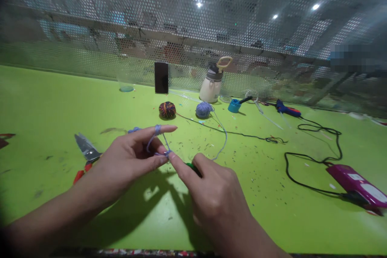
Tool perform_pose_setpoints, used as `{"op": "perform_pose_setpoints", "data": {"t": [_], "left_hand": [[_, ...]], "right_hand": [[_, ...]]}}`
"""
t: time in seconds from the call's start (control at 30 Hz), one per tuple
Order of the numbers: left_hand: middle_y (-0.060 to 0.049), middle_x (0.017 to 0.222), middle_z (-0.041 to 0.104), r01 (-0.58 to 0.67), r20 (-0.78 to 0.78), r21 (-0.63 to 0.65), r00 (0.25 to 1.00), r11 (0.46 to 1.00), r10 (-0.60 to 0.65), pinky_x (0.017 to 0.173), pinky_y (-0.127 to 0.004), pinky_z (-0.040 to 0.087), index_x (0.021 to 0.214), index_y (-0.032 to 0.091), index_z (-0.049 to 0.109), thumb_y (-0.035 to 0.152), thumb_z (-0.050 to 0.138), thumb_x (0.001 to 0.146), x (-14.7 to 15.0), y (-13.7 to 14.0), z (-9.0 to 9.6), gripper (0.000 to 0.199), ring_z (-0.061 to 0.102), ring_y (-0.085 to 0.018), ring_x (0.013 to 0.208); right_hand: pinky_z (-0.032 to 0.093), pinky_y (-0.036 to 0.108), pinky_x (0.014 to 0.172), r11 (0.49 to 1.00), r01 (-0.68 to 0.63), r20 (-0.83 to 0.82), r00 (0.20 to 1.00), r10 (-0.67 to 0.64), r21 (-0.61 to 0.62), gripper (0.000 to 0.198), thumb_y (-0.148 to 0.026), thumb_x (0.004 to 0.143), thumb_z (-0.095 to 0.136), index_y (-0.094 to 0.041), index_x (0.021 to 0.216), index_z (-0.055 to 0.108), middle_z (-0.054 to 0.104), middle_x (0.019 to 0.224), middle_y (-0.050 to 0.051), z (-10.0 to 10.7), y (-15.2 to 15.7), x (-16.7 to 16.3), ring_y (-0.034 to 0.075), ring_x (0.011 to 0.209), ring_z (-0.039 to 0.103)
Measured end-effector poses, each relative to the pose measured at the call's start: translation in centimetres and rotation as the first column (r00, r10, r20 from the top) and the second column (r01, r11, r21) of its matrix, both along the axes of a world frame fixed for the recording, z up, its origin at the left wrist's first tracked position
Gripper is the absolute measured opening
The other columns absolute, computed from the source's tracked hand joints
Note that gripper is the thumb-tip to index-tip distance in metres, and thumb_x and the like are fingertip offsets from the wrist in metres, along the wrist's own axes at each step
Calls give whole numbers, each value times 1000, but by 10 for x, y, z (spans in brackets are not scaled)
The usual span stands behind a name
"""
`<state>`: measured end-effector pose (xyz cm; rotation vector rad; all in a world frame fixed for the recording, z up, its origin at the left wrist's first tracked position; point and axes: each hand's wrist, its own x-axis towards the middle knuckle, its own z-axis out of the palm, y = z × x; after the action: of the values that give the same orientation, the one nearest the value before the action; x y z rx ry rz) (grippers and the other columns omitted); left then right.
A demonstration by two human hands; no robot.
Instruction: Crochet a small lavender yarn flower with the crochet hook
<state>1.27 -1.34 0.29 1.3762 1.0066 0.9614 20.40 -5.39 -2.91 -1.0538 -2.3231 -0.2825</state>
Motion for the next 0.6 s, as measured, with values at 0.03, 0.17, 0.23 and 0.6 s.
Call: {"op": "perform_pose_setpoints", "data": {"t": [0.03, 0.17, 0.23, 0.6], "left_hand": [[4, 71, 55, -7, -9, 14, 1000, 1000, 7, 62, -24, 44, 130, 19, 60, 13, 64, 75, 0, -1, -1, 55, 51, -11, 66], [3, 72, 55, -51, -100, 133, 993, 990, 65, 62, -24, 44, 135, 23, 56, 12, 60, 79, 2, -3, -3, 57, 51, -12, 66], [2, 75, 58, -77, -166, 231, 979, 970, 117, 62, -25, 45, 134, 24, 57, 12, 58, 80, 4, -4, -5, 56, 52, -13, 66], [-4, 79, 62, -194, -173, 741, 870, 643, 461, 74, -34, 46, 124, 22, 64, 11, 52, 86, 13, -6, -22, 42, 57, -20, 78]], "right_hand": [[32, 26, 48, 1000, -2, -13, 1000, 2, -5, 46, -3, 89, 41, -10, 130, 61, 50, 69, 5, 0, 0, -1, 15, 53, 44], [35, 27, 49, 1000, -9, -67, 998, 7, -21, 45, -4, 90, 41, -9, 130, 61, 52, 71, 6, -1, 1, -5, 16, 55, 48], [36, 27, 48, 999, -12, -126, 992, 7, -38, 44, -4, 90, 42, -7, 129, 62, 53, 71, 6, -2, 2, -9, 16, 56, 49], [34, 21, 38, 848, -294, -845, 455, -282, -441, 27, -21, 82, 65, -20, 108, 76, 54, 54, -2, -7, 10, -42, 9, 45, 41]]}}
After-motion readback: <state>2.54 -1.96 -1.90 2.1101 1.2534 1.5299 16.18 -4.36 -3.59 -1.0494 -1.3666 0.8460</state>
